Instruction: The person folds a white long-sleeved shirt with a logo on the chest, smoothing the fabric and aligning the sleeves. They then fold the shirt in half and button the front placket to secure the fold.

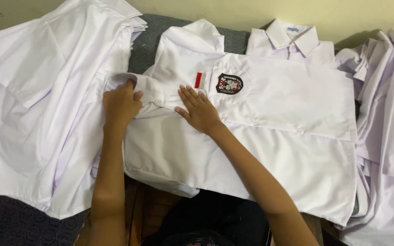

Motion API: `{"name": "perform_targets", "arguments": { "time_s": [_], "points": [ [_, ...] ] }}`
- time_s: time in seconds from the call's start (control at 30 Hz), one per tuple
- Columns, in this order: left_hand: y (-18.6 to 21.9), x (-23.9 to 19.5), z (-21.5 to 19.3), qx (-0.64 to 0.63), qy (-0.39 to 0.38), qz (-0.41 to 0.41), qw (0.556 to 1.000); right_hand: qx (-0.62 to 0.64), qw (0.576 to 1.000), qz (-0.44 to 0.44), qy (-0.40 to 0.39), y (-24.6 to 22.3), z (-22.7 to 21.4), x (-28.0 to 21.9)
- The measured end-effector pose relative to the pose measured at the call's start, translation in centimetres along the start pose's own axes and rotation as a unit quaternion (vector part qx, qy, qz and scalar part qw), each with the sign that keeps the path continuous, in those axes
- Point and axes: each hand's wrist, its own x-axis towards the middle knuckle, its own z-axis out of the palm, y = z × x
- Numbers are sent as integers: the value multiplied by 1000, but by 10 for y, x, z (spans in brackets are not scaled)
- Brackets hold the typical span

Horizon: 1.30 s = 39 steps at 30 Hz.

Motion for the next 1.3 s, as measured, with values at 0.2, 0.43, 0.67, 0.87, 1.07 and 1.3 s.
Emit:
{"name": "perform_targets", "arguments": {
  "time_s": [0.2,0.43,0.67,0.87,1.07,1.3],
  "points": [
    [3,-3,1,23,95,20,995,2,999,-46,15,30,-12,-45],
    [-19,5,30,65,107,21,992,3,999,-48,18,75,-41,-110],
    [-17,3,28,64,88,8,994,-101,985,28,139,169,-29,-179],
    [-17,1,26,65,36,-9,997,-77,985,110,105,207,-58,-230],
    [-19,1,28,53,23,-15,998,-10,972,229,58,213,-89,-257],
    [42,-35,-61,-260,144,71,952,130,925,280,221,253,-88,-265]
  ]
}}
